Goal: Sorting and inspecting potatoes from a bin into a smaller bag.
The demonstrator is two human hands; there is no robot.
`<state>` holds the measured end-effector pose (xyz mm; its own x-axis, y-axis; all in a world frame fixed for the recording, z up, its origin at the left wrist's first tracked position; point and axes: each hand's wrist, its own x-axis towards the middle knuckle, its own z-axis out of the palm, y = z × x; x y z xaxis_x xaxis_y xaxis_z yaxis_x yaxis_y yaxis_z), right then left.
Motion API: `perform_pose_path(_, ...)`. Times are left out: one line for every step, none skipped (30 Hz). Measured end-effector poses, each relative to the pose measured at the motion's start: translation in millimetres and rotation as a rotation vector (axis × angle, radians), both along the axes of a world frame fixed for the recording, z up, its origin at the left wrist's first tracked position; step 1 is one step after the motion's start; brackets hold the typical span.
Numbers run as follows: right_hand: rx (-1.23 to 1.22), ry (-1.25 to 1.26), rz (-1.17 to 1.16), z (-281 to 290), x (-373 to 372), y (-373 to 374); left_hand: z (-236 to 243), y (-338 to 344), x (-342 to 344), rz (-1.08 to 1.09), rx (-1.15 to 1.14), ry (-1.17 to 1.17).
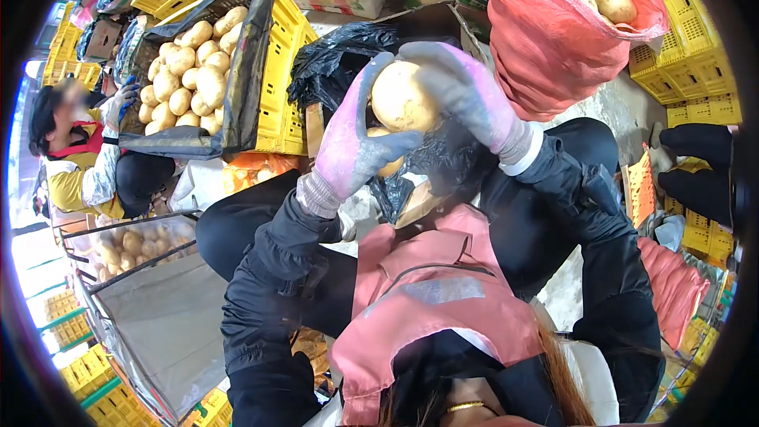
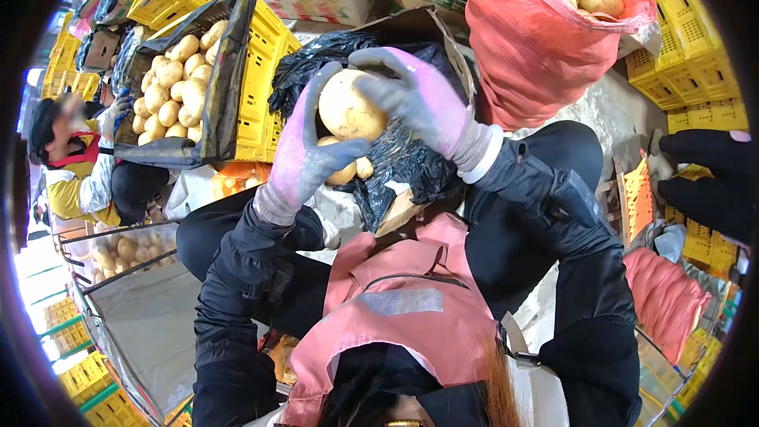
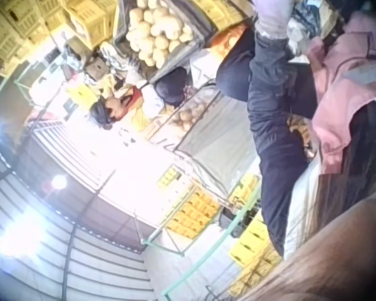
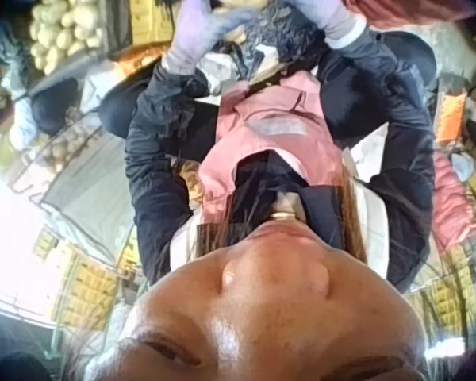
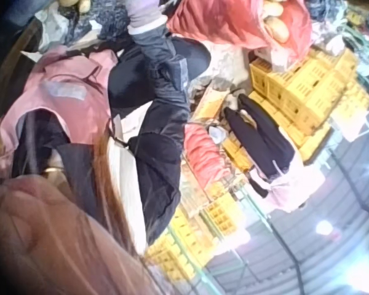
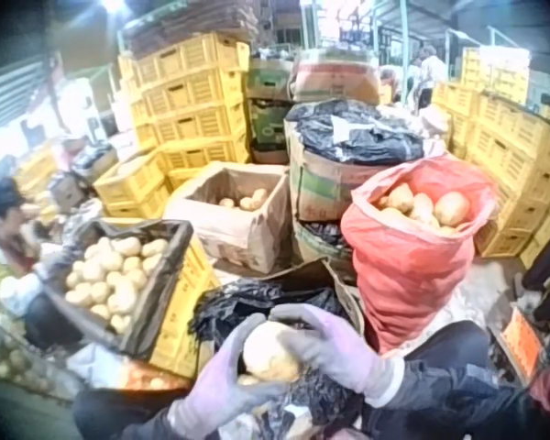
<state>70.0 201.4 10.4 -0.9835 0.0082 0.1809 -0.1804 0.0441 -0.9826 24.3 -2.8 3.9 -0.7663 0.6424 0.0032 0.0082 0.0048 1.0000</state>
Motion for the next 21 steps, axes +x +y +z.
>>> perform_pose_path(-0.07,-0.049,0.041,-4,1,-5,0,-2,1,-0.049,0.06,-0.07)
perform_pose_path(-0.057,-0.101,-0.018,-7,-1,-6,1,-4,2,-0.062,-0.067,0.063)
perform_pose_path(-0.029,-0.146,0.004,-11,-1,-9,2,-6,5,-0.04,-0.104,0.115)
perform_pose_path(0.068,-0.065,-0.069,-16,-8,-8,3,-9,5,-0.059,-0.092,0.093)
perform_pose_path(-0.141,-0.144,-0.15,-23,-12,-9,4,-10,5,-0.077,-0.077,0.07)
perform_pose_path(-0.219,-0.191,-0.068,-29,-20,-3,5,-14,1,-0.116,-0.083,0.038)
perform_pose_path(-0.288,-0.238,0.006,-38,-28,0,5,-15,-4,-0.056,-0.037,-0.043)
perform_pose_path(-0.222,-0.29,-0.007,-51,-32,2,5,-22,-13,0.019,0.057,-0.175)
perform_pose_path(-0.137,-0.368,-0.055,-64,-36,6,5,-30,-26,0.034,0.172,-0.285)
perform_pose_path(-0.173,-0.488,0.054,-80,-40,8,5,-40,-43,0.076,0.305,-0.31)
perform_pose_path(-0.167,-0.552,0.066,-100,-44,3,7,-55,-68,0.236,0.243,-0.321)
perform_pose_path(-0.135,-0.629,0.099,-121,-48,-1,5,-73,-87,0.331,0.318,-0.303)
perform_pose_path(-0.137,-0.671,0.109,-144,-46,-5,5,-91,-115,0.501,0.312,-0.444)
perform_pose_path(-0.049,-0.692,0.089,-171,-45,-13,3,-118,-135,0.503,0.37,-0.476)
perform_pose_path(0.044,-0.752,0.075,-197,-43,-15,2,-143,-158,0.498,0.502,-0.655)
perform_pose_path(0.004,-0.846,0.08,-225,-41,-17,-6,-166,-168,0.571,0.367,-0.456)
perform_pose_path(0.153,-0.873,0.157,-251,-45,-13,-11,-187,-177,0.655,0.285,-0.407)
perform_pose_path(0.08,-0.918,0.163,-275,-41,-5,-12,-201,-184,0.761,0.247,-0.413)
perform_pose_path(0.024,-1.028,0.093,-298,-45,-3,-15,-208,-187,0.811,0.195,-0.33)
perform_pose_path(0.1,-1.089,-0.006,-317,-50,1,-15,-210,-188,0.839,0.075,-0.141)
perform_pose_path(0.19,-1.127,-0.097,-332,-55,3,-15,-206,-184,0.837,0.028,0.031)
